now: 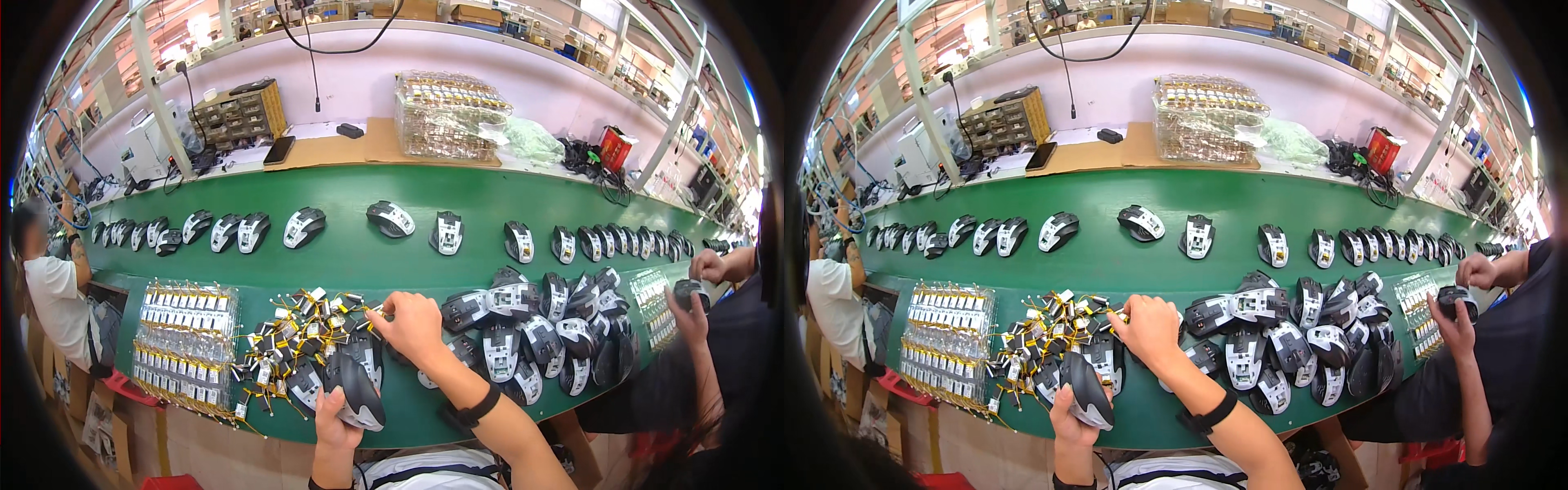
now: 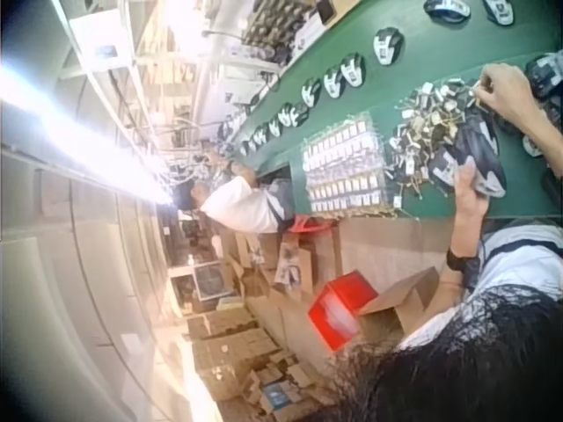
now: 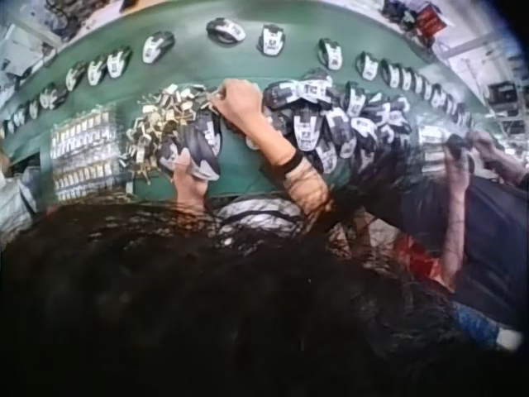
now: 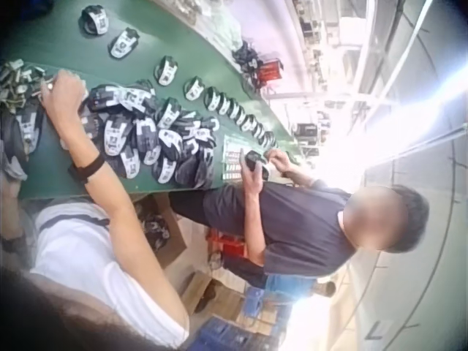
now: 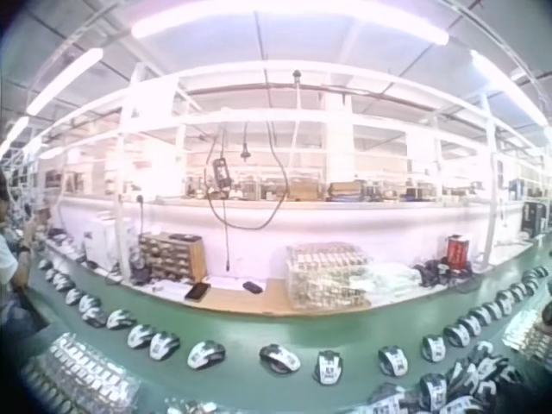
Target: The person assembles computer mice at a green workbench. They pick up a mouse shell, insert a small yellow cable into the internal connector, and place the finished unit on the table. This process is repeated for multiple units throughout the clip.
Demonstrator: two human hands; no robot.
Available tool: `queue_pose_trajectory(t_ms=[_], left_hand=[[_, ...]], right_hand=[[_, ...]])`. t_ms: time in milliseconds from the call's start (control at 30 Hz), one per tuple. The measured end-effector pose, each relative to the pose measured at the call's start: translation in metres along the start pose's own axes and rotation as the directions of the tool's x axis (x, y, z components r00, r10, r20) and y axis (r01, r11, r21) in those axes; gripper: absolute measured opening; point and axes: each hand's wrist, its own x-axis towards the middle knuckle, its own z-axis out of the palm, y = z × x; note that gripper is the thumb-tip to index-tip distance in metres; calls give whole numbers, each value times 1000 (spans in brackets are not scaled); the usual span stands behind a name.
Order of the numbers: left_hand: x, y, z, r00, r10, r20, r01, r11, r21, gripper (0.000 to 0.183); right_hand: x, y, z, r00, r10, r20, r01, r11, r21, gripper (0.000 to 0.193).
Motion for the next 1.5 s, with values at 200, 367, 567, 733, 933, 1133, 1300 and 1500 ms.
queue_pose_trajectory(t_ms=[200, 367, 567, 733, 933, 1133, 1300, 1500], left_hand=[[-1, 3, -2, 999, 24, 41, -24, 1000, 7, 52], [-4, 10, 2, 999, 32, -4, -32, 999, 27, 49], [-2, -5, 2, 998, 18, -55, -19, 999, -28, 46], [-6, 1, 1, 999, 29, -13, -29, 999, -39, 46], [-3, 10, 7, 998, -36, 59, 36, 999, -5, 55], [0, 12, 3, 994, -9, 112, 7, 1000, 20, 58], [11, 17, 24, 993, 52, 110, -52, 999, 2, 59], [27, 11, 54, 991, 2, 132, -2, 1000, -2, 57]], right_hand=[[3, 8, 17, 998, 32, -51, -25, 992, 121, 28], [3, 4, -8, 952, -34, -305, 29, 999, -18, 36], [0, 5, 7, 1000, 18, -24, -19, 999, -47, 29], [1, 3, 5, 997, 48, 64, -55, 991, 124, 21], [2, 5, 3, 980, -113, 166, 7, 845, 535, 17], [2, 11, 0, 981, -24, 191, -125, 677, 725, 19], [-12, 15, -31, 917, 35, 397, -398, 78, 914, 22], [-31, 30, -65, 852, 71, 519, -520, -10, 854, 24]])
